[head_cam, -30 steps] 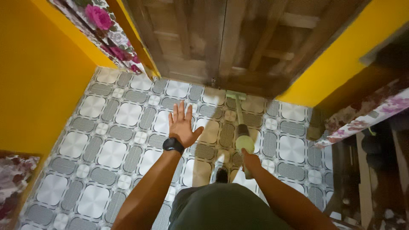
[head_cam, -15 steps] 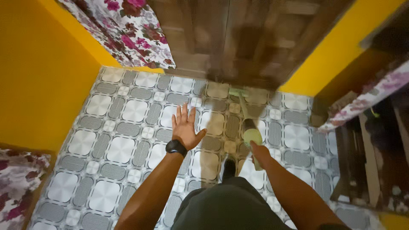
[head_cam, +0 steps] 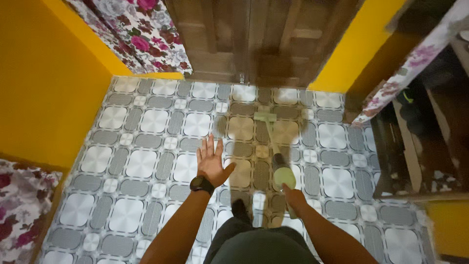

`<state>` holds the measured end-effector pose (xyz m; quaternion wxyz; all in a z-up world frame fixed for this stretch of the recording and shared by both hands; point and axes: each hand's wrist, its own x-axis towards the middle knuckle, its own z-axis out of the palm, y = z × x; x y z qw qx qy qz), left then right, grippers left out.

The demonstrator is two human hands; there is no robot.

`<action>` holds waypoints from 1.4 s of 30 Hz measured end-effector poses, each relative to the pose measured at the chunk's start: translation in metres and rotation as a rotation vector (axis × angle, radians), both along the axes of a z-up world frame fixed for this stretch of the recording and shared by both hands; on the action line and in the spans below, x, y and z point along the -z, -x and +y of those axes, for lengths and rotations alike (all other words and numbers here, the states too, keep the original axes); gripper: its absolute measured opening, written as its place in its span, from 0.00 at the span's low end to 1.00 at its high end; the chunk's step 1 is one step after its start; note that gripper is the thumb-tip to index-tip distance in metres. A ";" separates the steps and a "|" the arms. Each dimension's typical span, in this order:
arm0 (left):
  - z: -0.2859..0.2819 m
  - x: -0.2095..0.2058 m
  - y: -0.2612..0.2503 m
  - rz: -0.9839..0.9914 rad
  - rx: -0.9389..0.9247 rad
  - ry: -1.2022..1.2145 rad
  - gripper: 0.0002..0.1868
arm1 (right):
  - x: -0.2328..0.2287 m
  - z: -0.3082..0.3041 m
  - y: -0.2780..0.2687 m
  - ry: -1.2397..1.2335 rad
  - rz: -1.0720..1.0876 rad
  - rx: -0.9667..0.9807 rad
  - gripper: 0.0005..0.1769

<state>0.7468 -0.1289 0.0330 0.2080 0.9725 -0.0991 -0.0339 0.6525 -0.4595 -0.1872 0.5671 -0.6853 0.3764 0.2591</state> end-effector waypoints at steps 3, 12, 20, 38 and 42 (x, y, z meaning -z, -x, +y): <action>-0.001 0.007 0.054 0.012 -0.035 -0.010 0.54 | 0.005 0.002 0.056 0.029 0.002 -0.008 0.38; -0.016 0.038 0.254 -0.057 -0.044 -0.030 0.54 | 0.023 -0.001 0.243 -0.011 -0.067 -0.025 0.35; 0.007 0.018 0.407 -0.034 -0.051 -0.003 0.53 | 0.005 0.013 0.398 -0.007 0.005 -0.040 0.37; 0.119 0.024 0.723 0.074 0.014 -0.047 0.53 | 0.015 0.119 0.745 0.002 0.004 0.007 0.35; 0.132 0.025 0.791 0.034 0.020 -0.020 0.53 | 0.006 0.140 0.817 -0.023 0.007 0.029 0.35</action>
